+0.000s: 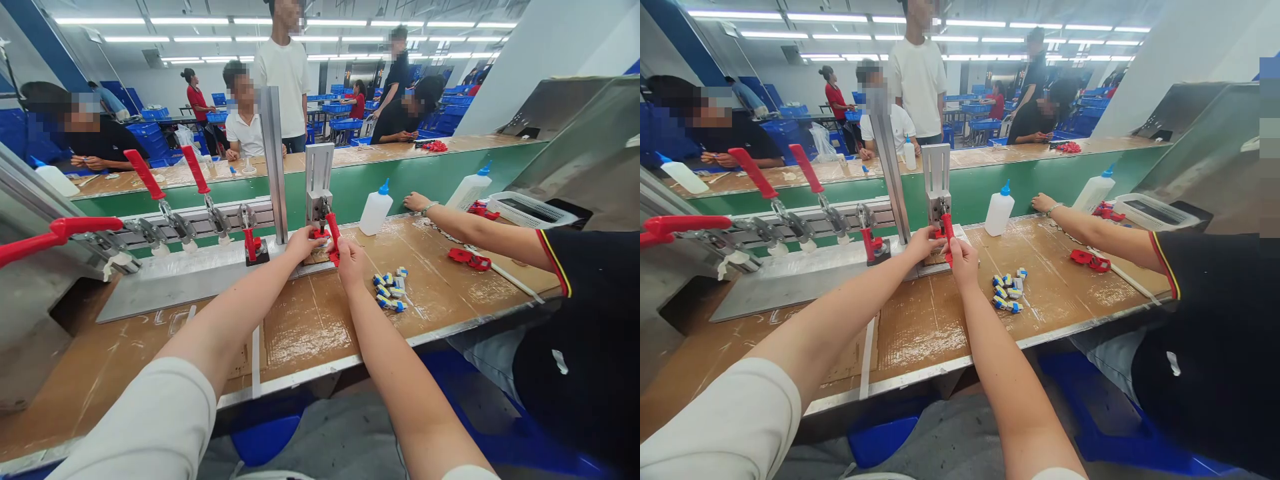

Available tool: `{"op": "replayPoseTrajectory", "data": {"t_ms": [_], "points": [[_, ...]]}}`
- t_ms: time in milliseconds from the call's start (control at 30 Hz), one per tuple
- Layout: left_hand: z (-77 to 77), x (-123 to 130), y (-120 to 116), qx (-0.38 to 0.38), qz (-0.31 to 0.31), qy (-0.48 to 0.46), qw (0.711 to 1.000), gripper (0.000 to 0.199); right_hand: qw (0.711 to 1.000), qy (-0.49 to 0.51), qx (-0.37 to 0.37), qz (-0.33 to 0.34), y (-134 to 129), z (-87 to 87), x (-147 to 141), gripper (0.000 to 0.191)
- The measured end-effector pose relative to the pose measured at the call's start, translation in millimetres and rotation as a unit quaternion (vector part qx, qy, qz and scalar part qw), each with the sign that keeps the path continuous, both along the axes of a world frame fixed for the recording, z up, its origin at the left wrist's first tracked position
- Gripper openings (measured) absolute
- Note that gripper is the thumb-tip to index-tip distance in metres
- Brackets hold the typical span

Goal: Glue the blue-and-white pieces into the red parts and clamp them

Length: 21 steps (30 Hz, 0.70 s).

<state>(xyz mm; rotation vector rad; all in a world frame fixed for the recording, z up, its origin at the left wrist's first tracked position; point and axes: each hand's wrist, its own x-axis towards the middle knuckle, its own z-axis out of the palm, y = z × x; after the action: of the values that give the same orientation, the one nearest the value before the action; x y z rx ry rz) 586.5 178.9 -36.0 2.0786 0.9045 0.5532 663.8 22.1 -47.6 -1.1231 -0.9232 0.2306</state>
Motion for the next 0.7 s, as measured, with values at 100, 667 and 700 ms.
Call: {"op": "replayPoseTrajectory", "data": {"t_ms": [100,667,700], "points": [[-0.6,0.2,0.3,0.014,-0.010,-0.006,1.000,0.043,1.000,0.008,0.006,-0.010,0.7,-1.9,-0.8,0.062],[4.5,0.4,0.3,0.040,-0.018,-0.010,0.999,0.039,0.999,-0.031,0.040,0.005,2.5,-1.8,-1.2,0.062],[4.3,0.4,0.6,0.041,-0.018,-0.010,0.999,0.037,0.999,-0.029,0.040,0.004,2.8,-2.1,-1.3,0.062]]}}
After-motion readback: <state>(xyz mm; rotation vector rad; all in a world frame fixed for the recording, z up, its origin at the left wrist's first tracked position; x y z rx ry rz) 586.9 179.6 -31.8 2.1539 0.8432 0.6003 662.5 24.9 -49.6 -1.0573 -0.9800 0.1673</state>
